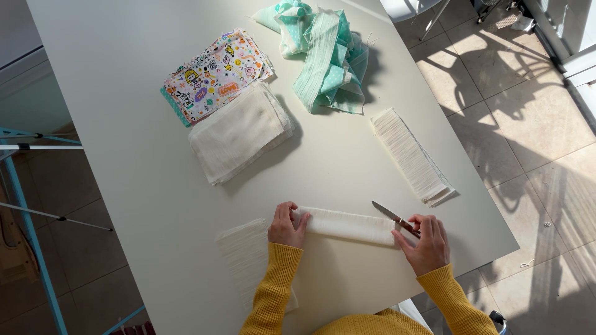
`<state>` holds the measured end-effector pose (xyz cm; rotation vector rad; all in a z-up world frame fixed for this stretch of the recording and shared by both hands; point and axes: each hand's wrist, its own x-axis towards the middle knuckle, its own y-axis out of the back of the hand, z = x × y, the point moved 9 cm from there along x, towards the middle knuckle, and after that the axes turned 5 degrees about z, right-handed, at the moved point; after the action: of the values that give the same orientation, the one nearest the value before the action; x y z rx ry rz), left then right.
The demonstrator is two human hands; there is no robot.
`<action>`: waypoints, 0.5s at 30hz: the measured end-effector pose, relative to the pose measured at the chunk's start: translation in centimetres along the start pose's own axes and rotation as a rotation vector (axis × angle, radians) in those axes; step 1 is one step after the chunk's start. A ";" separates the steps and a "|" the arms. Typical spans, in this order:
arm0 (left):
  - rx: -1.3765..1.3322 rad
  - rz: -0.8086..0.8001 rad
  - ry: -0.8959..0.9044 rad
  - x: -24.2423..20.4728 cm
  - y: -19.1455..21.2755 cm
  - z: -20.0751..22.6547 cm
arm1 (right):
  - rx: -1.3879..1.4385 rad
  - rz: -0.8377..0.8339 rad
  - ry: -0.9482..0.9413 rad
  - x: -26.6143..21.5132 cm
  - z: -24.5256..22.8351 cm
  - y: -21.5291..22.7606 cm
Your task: Cutting strips of white fabric using a pair of scissors on a white table.
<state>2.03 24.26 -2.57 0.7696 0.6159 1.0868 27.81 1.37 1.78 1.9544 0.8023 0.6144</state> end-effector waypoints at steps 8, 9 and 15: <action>-0.047 0.009 -0.787 -2.5 2.8 9.2 | -0.377 -0.184 0.051 0.1 1.1 2.2; -0.056 -0.104 -1.086 -4.8 1.7 11.3 | -0.426 -0.270 0.028 0.0 1.9 1.5; 0.147 -0.330 -1.295 -6.4 -5.0 8.6 | -0.724 -0.366 0.146 0.1 3.2 -1.2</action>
<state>9.05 14.88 -1.03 1.2425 -0.2959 0.0961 29.78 0.12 -0.77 1.0860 0.8485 0.7046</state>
